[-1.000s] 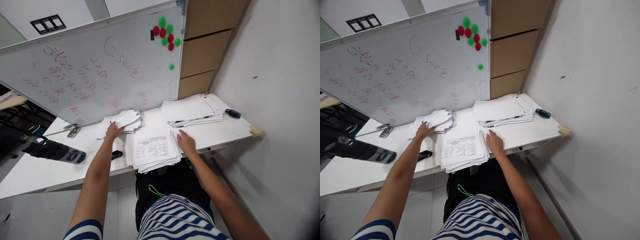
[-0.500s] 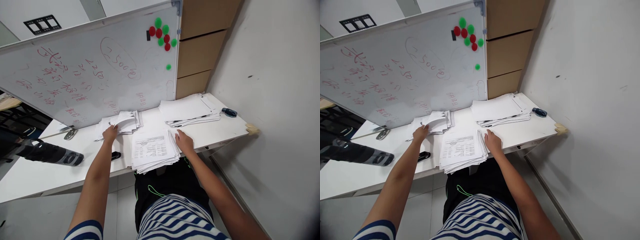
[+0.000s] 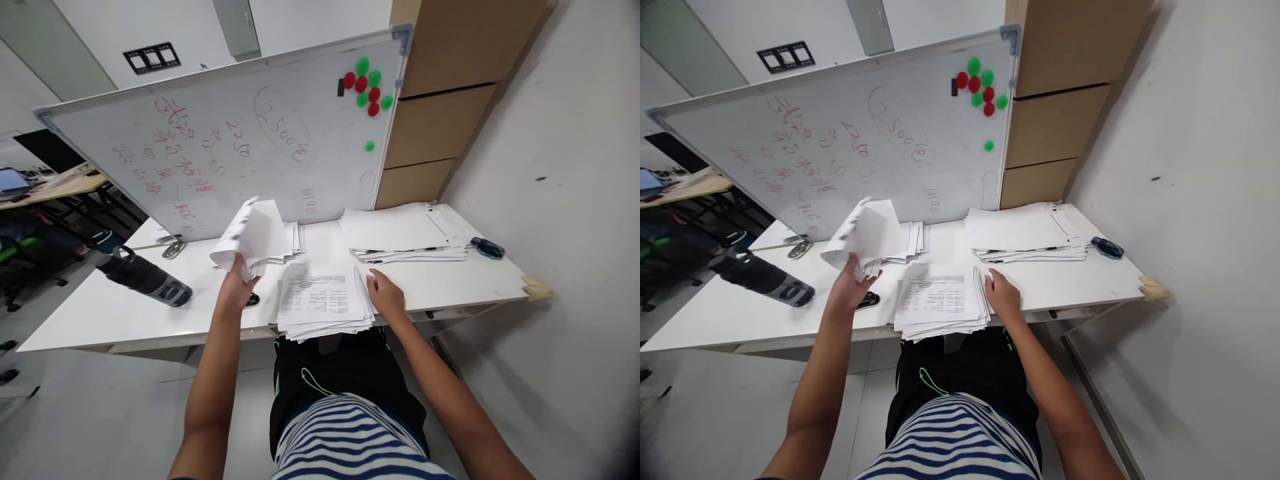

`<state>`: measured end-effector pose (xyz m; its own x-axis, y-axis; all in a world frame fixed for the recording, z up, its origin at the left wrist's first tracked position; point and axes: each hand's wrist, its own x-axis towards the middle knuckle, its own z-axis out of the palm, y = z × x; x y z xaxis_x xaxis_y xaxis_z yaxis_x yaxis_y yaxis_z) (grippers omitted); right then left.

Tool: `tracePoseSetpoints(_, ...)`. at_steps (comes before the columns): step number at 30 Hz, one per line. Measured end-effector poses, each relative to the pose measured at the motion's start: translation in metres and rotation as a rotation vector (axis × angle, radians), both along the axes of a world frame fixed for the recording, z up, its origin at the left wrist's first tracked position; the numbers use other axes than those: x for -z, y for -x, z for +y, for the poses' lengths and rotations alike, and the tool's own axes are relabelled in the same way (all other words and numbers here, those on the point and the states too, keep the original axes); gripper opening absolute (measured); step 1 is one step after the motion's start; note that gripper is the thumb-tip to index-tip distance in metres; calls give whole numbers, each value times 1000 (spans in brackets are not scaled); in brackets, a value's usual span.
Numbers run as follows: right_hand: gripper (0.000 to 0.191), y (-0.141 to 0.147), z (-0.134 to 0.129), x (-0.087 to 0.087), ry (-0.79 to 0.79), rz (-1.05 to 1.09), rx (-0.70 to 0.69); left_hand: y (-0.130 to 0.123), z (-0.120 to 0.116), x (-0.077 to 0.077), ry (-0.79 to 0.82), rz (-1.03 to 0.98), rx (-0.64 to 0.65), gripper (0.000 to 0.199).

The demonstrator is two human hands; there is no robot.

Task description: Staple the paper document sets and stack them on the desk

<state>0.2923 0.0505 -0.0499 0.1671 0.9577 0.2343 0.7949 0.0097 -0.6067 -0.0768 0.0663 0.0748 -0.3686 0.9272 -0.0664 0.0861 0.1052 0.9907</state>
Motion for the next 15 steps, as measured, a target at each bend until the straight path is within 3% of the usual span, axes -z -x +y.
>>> tracePoseSetpoints(2, 45, 0, -7, -6, -74, 142, -43, -19, -31, -3, 2, -544, 192, 50)
tracePoseSetpoints(4, 46, 6, -19, -19, -153, 322, -67, -36, -56, -1, 56, -726, 238, 46)
tracePoseSetpoints(8, 46, 34, -47, -60, -183, 725, -187, -62, -87, 16, 137, -712, 189, 44)
tracePoseSetpoints(11, 56, 52, -56, -91, 6, 938, -398, -74, -99, 30, 176, -628, 224, 41)
tracePoseSetpoints(15, 63, 51, -48, -109, 322, 1053, -433, -82, -111, 37, 185, -572, 405, 44)
